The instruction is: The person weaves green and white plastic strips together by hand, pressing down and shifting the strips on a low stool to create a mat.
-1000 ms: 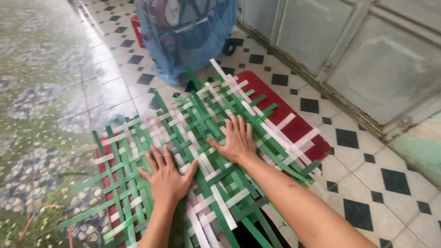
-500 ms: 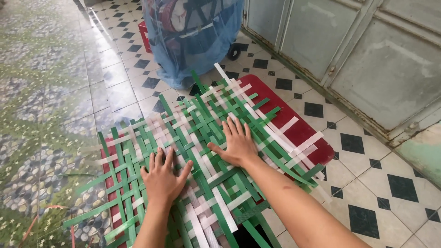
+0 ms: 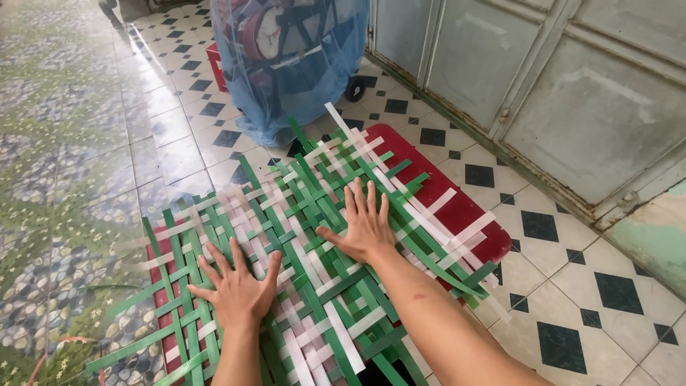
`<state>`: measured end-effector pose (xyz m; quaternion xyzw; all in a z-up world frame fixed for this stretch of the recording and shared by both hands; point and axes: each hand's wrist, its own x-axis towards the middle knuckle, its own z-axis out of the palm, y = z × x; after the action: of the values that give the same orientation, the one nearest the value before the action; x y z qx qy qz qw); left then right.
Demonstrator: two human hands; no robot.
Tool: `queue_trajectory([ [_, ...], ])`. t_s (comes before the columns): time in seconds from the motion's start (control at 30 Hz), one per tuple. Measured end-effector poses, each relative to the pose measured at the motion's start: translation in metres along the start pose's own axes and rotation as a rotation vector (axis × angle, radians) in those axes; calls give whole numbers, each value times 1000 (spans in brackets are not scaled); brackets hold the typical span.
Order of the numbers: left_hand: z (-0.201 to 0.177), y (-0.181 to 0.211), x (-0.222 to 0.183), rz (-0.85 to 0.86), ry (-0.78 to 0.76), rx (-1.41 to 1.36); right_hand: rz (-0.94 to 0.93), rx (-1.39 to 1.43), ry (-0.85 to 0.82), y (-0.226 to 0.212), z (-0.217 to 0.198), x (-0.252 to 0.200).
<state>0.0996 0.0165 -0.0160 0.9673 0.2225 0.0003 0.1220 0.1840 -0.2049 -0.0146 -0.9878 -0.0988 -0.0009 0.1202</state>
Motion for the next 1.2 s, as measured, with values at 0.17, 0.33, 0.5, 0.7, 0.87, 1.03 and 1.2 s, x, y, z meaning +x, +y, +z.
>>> queue_trajectory([
  [0.17,-1,-3,-4,10,169,-189,3,130,66,2,1,0],
  [0.33,14,-24,-2,-18,615,-471,-40,394,506,20,23,5],
  [0.5,26,-38,3,-311,801,-647,238,474,445,24,20,0],
  [0.7,16,-39,1,-323,827,-958,342,659,500,37,27,8],
  [0.87,20,-43,10,-405,864,-1039,381,805,538,38,12,8],
  [1.03,20,-50,21,-491,976,-1043,518,1159,605,38,-11,5],
  [1.2,2,-64,30,-581,626,-1786,536,1855,219,54,-22,17],
])
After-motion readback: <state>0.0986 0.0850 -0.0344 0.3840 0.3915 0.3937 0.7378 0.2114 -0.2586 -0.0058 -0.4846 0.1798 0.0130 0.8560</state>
